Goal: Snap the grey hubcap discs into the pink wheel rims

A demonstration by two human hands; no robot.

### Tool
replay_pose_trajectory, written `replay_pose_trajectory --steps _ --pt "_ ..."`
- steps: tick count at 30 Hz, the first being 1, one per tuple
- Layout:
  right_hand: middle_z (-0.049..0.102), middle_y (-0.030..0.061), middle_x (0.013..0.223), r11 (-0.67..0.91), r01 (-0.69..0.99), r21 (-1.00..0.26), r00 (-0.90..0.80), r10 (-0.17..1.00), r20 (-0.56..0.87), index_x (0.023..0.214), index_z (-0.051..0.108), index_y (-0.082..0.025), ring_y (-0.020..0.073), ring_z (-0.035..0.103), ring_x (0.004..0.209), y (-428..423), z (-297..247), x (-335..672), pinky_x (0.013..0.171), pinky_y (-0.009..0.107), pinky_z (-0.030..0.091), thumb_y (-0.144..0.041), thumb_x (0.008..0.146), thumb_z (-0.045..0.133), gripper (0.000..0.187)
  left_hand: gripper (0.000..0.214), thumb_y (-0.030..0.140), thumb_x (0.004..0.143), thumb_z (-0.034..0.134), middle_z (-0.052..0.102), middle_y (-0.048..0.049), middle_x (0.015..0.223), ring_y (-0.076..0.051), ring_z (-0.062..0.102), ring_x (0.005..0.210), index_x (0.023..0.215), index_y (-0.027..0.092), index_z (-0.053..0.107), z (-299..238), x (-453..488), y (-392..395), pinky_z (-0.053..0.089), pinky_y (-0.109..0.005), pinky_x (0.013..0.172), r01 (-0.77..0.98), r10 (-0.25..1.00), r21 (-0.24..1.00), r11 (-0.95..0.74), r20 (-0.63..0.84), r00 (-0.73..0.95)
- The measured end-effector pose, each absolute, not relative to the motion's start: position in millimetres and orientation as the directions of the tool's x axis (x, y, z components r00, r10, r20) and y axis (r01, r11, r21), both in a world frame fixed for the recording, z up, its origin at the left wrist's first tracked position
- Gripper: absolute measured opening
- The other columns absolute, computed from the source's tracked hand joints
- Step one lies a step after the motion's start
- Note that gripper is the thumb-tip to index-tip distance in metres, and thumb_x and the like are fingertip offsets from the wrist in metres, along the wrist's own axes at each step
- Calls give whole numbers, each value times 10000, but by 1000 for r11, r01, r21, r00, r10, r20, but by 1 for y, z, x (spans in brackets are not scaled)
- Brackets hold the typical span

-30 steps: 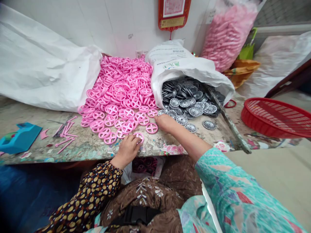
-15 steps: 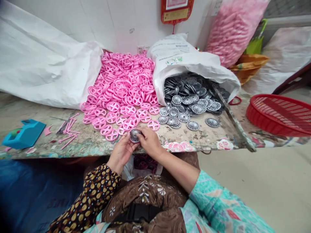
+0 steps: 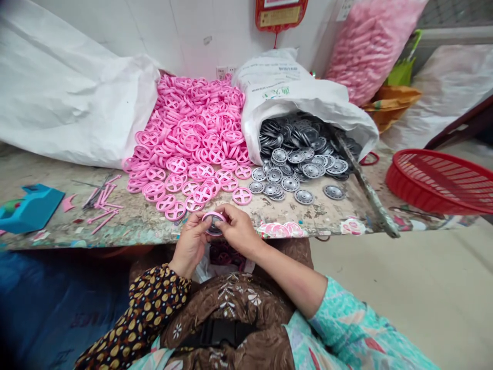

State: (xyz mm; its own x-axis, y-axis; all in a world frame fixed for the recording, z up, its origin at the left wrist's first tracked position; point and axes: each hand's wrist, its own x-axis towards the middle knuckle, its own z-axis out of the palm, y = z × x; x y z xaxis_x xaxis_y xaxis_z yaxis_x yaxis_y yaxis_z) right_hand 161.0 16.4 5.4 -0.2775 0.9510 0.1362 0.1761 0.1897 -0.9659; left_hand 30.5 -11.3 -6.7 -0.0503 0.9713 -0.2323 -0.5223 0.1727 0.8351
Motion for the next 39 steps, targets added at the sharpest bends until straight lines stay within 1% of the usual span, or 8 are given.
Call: replay_pose_trajectory --steps 4,7,12,16,24,29,35,39 --pt "562 -39 688 67 149 -987 -325 946 15 882 579 -181 117 520 642 14 -5 162 605 227 434 -173 716 595 167 299 330 627 751 608 30 694 -96 569 582 774 168 547 -9 22 -13 484 -224 546 -388 963 891 236 -268 -28" --pt "591 -21 736 190 350 -917 -472 882 2 916 607 -185 124 532 684 1 -12 172 639 236 428 -149 748 591 173 347 289 591 774 615 17 702 -110 589 614 856 165 588 -7 7 -12 484 -219 559 -201 970 951 236 -244 -12" --pt "602 78 921 660 574 -484 -700 703 128 1149 598 -193 155 535 772 -23 -21 185 676 262 403 -160 880 465 302 348 321 671 710 616 8 738 -116 592 604 968 183 593 -13 -4 -8 474 -221 534 -69 974 979 192 -198 -109" --pt "604 89 897 613 729 -303 -573 790 218 1073 638 -167 178 527 811 13 -8 201 715 272 397 -194 909 416 278 188 283 731 645 659 -20 773 -135 588 657 894 190 654 -25 6 -4 465 -253 614 181 993 983 39 -17 -117" --pt "626 150 1102 387 922 23 -387 916 104 1140 591 -152 285 499 1008 100 9 239 836 379 339 -190 838 477 325 253 181 814 522 616 -93 996 -219 556 964 1017 185 674 -24 48 49 432 -365 870 704 914 602 -378 365 178" --pt "663 128 964 344 935 -81 -321 922 214 1070 622 -150 239 555 887 100 1 242 834 367 333 -243 912 380 304 181 198 782 572 563 -114 1007 -252 519 971 908 177 700 -29 65 77 426 -398 850 807 901 424 -411 322 290" --pt "630 56 874 172 749 -640 -23 972 235 1032 617 -149 172 559 778 100 -7 228 697 265 402 -297 882 455 266 81 185 772 597 559 -67 890 -197 526 874 796 176 673 -40 54 70 425 -344 795 724 902 547 -420 340 266" --pt "602 75 914 195 805 -561 -112 977 180 1015 665 -169 189 547 853 95 -22 207 781 296 402 -303 851 513 260 135 230 705 687 542 -26 835 -177 520 830 804 174 613 -46 52 71 425 -324 772 661 937 674 -331 316 148"
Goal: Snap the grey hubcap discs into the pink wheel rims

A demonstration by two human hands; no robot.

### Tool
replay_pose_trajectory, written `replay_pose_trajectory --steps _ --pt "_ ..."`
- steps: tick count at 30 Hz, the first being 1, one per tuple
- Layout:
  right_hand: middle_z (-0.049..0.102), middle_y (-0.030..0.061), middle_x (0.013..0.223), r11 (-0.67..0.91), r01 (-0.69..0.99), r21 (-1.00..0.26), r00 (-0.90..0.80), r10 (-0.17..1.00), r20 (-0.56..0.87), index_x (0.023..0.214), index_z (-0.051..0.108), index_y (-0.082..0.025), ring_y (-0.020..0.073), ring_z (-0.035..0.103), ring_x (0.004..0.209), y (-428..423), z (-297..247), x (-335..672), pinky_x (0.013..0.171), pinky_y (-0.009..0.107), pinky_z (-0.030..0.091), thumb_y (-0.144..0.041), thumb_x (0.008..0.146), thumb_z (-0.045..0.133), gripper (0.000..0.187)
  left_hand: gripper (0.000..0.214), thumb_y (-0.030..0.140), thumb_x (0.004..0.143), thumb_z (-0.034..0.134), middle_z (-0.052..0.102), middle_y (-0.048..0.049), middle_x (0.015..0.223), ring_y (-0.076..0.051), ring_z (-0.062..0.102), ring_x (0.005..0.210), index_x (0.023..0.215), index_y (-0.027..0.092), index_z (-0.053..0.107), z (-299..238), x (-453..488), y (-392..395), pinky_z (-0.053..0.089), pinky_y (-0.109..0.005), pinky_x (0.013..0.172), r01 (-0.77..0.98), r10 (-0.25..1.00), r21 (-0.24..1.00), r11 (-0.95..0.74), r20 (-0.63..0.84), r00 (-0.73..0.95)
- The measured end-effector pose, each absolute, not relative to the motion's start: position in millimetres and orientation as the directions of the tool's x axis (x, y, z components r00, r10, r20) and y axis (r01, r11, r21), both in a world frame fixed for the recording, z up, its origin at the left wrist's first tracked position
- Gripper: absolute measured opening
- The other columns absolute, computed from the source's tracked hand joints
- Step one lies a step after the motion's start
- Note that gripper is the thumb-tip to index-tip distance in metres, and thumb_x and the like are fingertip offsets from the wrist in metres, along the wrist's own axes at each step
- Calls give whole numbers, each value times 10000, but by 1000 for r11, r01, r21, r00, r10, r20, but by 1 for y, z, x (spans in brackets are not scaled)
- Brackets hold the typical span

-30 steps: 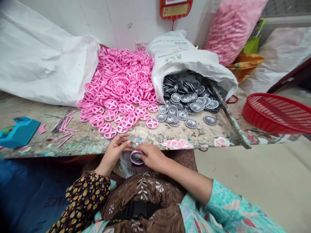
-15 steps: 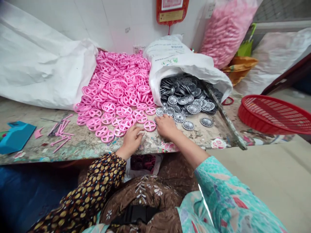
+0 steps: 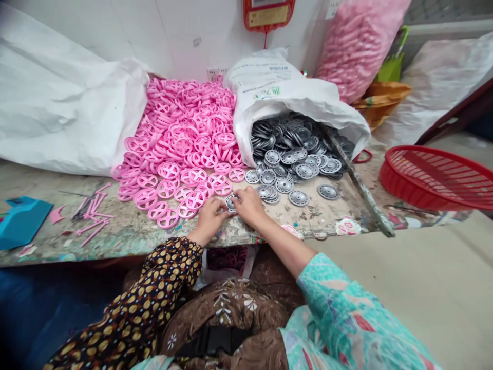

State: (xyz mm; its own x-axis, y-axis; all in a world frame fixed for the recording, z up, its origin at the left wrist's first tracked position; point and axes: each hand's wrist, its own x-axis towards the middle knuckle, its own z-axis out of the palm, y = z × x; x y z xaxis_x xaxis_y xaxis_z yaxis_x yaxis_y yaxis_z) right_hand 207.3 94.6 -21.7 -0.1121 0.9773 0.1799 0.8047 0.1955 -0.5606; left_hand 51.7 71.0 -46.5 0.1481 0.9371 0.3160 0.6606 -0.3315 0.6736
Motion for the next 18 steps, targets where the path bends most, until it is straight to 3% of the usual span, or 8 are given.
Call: replay_pose_trajectory --steps 3,6,12,18 --pt "590 90 934 241 849 -470 -169 967 192 1037 680 -186 199 536 905 91 -25 200 827 308 387 -293 876 476 281 413 270 606 771 536 -40 897 -199 517 877 945 154 566 -51 53 74 429 -336 775 666 945 702 -253 326 15" --pt "618 86 926 250 818 -518 -207 968 141 1031 678 -167 191 553 891 91 -19 200 822 296 394 -238 855 499 261 516 293 564 803 530 -65 966 -229 509 958 1004 154 571 -50 53 75 417 -364 837 695 943 670 -259 330 33" --pt "679 34 914 169 541 -824 -214 975 59 989 651 -172 173 595 821 75 -14 206 766 280 436 -216 776 583 228 349 301 631 753 560 -57 944 -231 514 955 922 170 612 -36 51 64 402 -350 832 695 964 671 -258 226 140" --pt "678 13 873 227 352 -908 -239 960 147 945 647 -198 174 595 811 52 -23 200 765 294 445 -322 805 555 209 150 197 728 618 582 19 752 -144 524 707 868 179 566 -25 47 44 393 -262 670 497 984 850 -174 131 120"
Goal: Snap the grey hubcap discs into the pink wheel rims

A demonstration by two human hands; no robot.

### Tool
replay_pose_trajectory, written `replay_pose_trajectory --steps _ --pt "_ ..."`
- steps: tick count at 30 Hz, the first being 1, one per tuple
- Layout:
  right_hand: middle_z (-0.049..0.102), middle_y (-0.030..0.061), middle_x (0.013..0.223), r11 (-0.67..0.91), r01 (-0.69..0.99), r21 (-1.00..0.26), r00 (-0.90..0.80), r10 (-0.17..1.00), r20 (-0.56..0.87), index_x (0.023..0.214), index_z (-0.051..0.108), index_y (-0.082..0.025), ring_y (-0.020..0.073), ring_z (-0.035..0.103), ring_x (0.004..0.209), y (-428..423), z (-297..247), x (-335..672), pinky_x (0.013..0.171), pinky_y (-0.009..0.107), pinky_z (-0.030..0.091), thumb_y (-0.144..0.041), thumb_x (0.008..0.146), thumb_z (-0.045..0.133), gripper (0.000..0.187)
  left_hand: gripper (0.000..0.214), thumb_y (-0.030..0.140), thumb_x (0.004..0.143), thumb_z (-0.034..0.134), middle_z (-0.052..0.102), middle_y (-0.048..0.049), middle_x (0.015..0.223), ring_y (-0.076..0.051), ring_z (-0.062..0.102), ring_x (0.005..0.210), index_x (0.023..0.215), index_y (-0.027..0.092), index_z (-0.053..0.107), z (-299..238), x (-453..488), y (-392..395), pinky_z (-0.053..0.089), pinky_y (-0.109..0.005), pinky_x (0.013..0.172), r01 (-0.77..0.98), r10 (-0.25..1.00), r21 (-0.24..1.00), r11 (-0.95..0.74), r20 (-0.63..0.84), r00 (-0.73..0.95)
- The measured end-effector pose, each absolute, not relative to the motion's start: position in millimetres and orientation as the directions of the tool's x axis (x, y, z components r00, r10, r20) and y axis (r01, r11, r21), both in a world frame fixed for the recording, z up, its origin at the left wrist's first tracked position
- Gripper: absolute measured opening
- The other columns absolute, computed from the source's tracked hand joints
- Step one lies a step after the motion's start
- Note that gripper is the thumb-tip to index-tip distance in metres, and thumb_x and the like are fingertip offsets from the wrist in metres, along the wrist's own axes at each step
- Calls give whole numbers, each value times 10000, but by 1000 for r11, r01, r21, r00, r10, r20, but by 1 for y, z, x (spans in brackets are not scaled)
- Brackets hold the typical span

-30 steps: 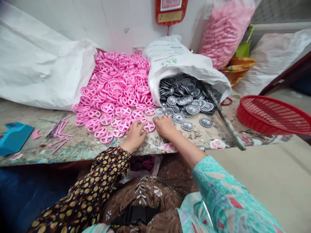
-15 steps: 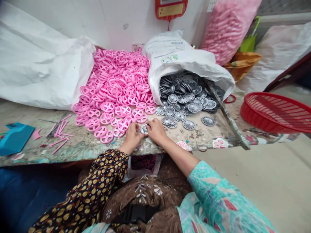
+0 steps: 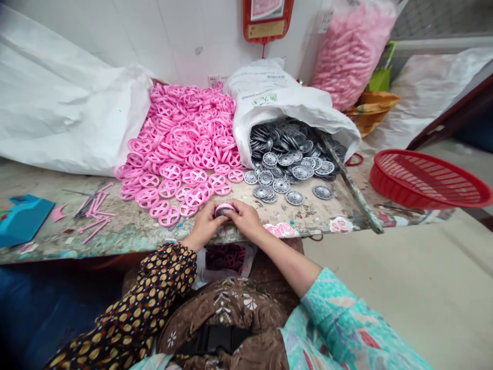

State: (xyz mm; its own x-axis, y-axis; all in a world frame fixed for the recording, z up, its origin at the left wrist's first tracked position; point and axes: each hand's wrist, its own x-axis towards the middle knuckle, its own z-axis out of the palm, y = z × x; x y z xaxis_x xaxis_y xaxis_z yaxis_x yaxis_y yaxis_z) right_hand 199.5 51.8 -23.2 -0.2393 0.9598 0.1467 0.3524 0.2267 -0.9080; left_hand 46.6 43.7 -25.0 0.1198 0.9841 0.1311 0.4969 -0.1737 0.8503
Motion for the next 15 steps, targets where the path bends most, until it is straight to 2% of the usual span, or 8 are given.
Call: replay_pose_trajectory --steps 4,6,8,10,11,12,14,15 --pt "662 1 804 169 233 -958 -219 969 118 901 641 -187 162 593 752 46 -26 190 707 281 467 -351 781 569 216 164 242 714 644 596 18 750 -144 536 724 847 175 575 -21 41 31 403 -254 685 421 987 893 -159 141 73" --pt "662 3 785 148 234 -961 -315 947 69 925 639 -185 158 598 724 41 -21 190 681 280 480 -377 794 559 246 164 244 725 632 615 13 768 -149 550 741 868 177 590 -18 36 21 414 -255 699 407 988 901 -151 123 96" --pt "678 26 855 207 320 -925 -420 906 57 1014 639 -191 170 611 773 36 -13 200 718 301 492 -426 804 566 324 188 249 757 602 649 -1 840 -159 573 792 933 186 610 -16 27 7 430 -265 737 403 977 901 -159 87 193" --pt "662 70 1043 334 490 -805 -408 904 127 1127 620 -205 204 594 948 36 -5 222 854 355 466 -481 808 569 425 235 268 798 568 675 -17 947 -173 593 880 1019 204 619 -16 16 -10 438 -285 806 431 947 885 -173 30 319" --pt "627 93 1142 373 602 -706 -341 920 195 1155 615 -209 229 550 1062 38 -2 237 942 396 416 -507 819 546 455 239 270 809 559 682 -21 964 -177 601 896 1031 210 626 -18 11 -18 441 -291 823 460 931 870 -178 -3 365" --pt "580 114 1225 337 719 -608 -223 940 257 1179 608 -204 257 486 1160 43 -1 253 1006 439 355 -524 847 490 476 240 266 817 550 688 -24 974 -179 608 900 1037 218 634 -20 5 -26 446 -295 828 497 912 846 -193 -32 408" --pt "397 137 1414 47 896 -441 95 951 295 1278 542 -213 339 290 1322 54 -2 287 1057 558 225 -576 872 387 566 252 239 823 534 694 -35 992 -189 620 905 1049 229 646 -27 -5 -38 457 -310 834 589 896 773 -236 -62 440" --pt "281 135 1483 -126 914 -387 245 930 276 1344 475 -232 387 172 1365 61 -5 303 1048 626 159 -617 863 355 627 278 219 824 523 691 -45 1018 -197 621 928 1075 232 643 -30 -8 -42 459 -322 850 634 897 729 -259 -62 438"
